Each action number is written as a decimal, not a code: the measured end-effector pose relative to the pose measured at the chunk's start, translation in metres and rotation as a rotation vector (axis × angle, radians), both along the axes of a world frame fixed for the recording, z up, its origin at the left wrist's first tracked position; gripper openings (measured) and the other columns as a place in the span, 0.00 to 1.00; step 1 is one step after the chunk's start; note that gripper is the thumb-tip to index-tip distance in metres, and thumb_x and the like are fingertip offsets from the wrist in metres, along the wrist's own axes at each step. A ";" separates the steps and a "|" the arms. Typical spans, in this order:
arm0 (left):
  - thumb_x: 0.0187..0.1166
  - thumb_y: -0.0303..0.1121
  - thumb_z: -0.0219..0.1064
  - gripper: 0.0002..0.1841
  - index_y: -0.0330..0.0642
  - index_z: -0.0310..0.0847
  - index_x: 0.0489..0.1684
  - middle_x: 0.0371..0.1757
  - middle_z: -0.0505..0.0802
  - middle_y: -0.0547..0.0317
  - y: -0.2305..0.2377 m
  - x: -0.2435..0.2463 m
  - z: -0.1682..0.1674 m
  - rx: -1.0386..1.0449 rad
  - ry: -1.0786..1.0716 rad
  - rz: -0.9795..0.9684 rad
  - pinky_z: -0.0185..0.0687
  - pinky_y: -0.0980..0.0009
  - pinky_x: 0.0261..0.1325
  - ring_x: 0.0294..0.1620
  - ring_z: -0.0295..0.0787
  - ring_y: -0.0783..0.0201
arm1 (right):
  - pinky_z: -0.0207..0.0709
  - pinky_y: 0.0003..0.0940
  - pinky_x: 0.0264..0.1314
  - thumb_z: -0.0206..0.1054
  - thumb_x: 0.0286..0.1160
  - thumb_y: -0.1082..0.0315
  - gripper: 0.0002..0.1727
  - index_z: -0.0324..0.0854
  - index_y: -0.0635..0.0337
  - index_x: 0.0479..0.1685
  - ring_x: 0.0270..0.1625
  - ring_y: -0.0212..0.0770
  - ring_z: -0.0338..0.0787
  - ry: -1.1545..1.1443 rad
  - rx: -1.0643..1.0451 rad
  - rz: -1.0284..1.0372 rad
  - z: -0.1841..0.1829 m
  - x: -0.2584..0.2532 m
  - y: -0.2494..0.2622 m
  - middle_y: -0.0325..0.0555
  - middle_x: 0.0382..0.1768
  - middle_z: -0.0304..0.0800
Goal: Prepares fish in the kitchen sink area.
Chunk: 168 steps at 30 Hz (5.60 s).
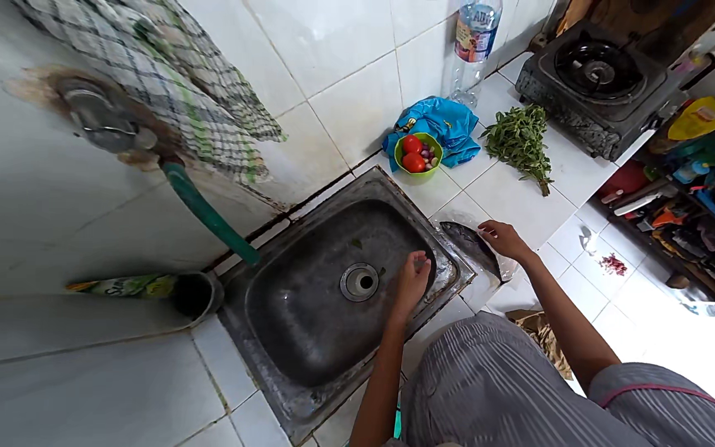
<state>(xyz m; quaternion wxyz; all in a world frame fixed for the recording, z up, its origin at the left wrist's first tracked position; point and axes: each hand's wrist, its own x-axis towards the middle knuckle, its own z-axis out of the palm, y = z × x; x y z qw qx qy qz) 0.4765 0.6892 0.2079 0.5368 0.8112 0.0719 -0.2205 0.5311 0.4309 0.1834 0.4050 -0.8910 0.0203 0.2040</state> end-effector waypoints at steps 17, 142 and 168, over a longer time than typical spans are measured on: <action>0.91 0.35 0.57 0.18 0.23 0.80 0.58 0.59 0.86 0.29 -0.049 0.052 -0.053 0.214 -0.140 0.016 0.76 0.44 0.67 0.60 0.85 0.38 | 0.76 0.66 0.69 0.79 0.72 0.59 0.38 0.70 0.72 0.78 0.71 0.70 0.82 0.104 -0.410 0.103 0.008 -0.009 0.040 0.72 0.73 0.77; 0.54 0.47 0.86 0.34 0.36 0.89 0.61 0.52 0.96 0.45 -0.002 -0.026 -0.092 0.453 -0.748 -0.170 0.58 0.26 0.67 0.50 0.90 0.41 | 0.67 0.67 0.72 0.82 0.63 0.69 0.27 0.87 0.66 0.66 0.60 0.62 0.90 -0.336 -0.334 0.545 -0.020 -0.031 0.023 0.61 0.59 0.92; 0.77 0.28 0.74 0.24 0.27 0.77 0.70 0.63 0.89 0.37 -0.009 0.005 -0.045 -0.201 -0.016 -0.079 0.78 0.61 0.71 0.64 0.87 0.56 | 0.86 0.56 0.58 0.83 0.54 0.71 0.29 0.85 0.75 0.60 0.54 0.64 0.94 -0.675 -0.065 0.364 -0.033 -0.041 0.013 0.68 0.56 0.91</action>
